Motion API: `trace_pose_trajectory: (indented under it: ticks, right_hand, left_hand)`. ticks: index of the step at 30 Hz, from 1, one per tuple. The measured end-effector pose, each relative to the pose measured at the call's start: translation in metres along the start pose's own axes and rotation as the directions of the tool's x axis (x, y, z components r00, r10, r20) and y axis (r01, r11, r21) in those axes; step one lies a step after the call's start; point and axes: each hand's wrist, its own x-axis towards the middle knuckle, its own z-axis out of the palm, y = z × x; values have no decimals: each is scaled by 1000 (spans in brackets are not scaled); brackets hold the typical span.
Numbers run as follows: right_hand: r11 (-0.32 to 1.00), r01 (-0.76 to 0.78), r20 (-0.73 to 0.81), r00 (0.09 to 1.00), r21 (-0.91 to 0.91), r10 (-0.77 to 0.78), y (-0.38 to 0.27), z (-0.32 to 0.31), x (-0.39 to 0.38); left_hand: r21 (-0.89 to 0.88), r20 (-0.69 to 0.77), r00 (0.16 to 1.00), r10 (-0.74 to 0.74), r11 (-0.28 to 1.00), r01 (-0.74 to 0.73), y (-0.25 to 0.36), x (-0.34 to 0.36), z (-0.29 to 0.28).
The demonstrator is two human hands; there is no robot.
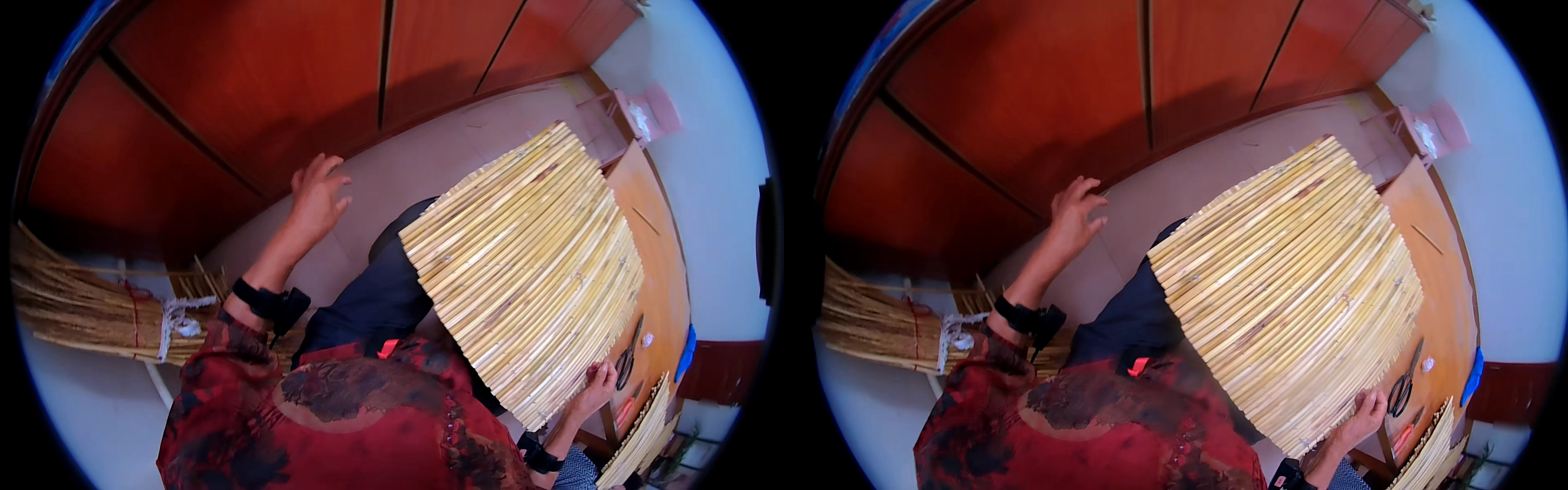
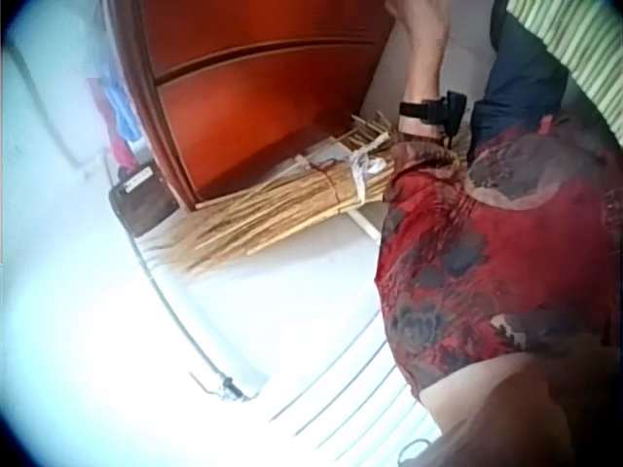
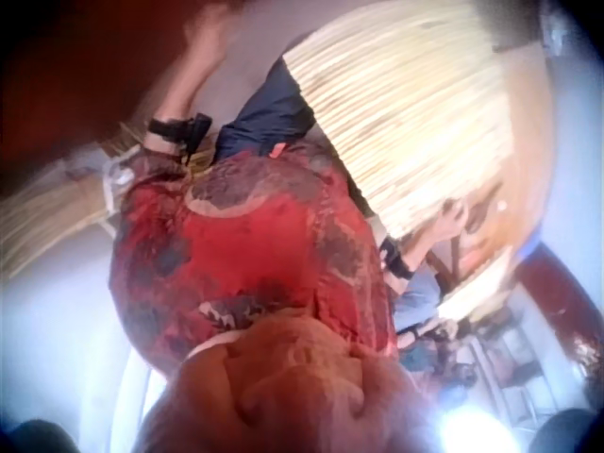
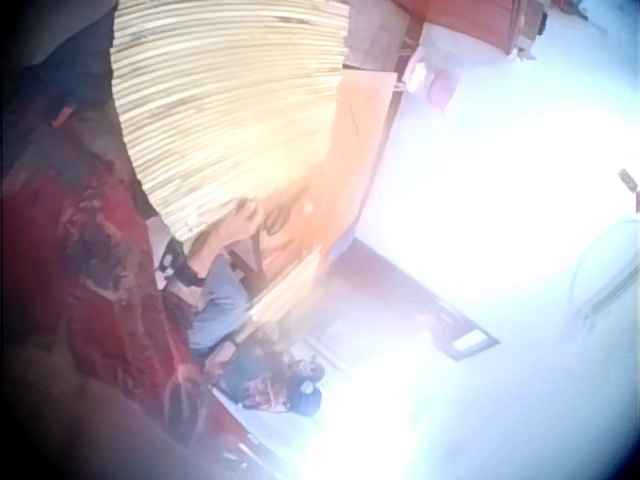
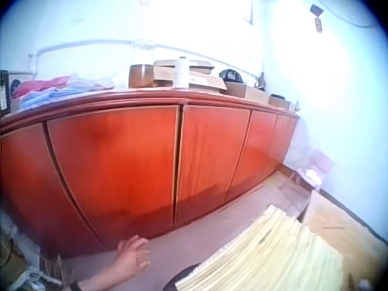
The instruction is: The person weaves a straw mat by passing a string through the stalks, uses scissors to cut the excess string, and ties the ends together by hand.
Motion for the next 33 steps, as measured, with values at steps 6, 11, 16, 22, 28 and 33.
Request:
trace_pose_trajectory:
  ticks: [6, 11, 16, 22, 28, 33]
  right_hand:
    - [989, -109, -140, 983, 97, 122, 12, -23, -14]
    - [984, -98, -53, 993, 150, 107, 16, -24, -22]
    - [917, -105, -177, 967, 385, 185, 9, -9, -29]
    - [870, -39, -172, 975, 492, 141, 52, -15, -26]
    - [753, -17, -72, 994, 657, 85, 82, 5, -12]
    - [707, -27, 48, 999, 706, -10, 76, 54, -11]
  left_hand:
    - [-639, 769, 638, -37, -49, 767, 54, 25, -2]
    - [-577, 816, 572, 83, 184, 796, 73, 43, 7]
    - [-577, 817, 577, 16, 63, 815, 89, 34, 17]
    - [-637, 747, 662, -68, -361, 682, 98, 21, 10]
    - [-789, 571, 795, -204, -405, 462, 109, -16, -7]
    - [-915, 354, 818, -454, -349, 202, 97, -33, -58]
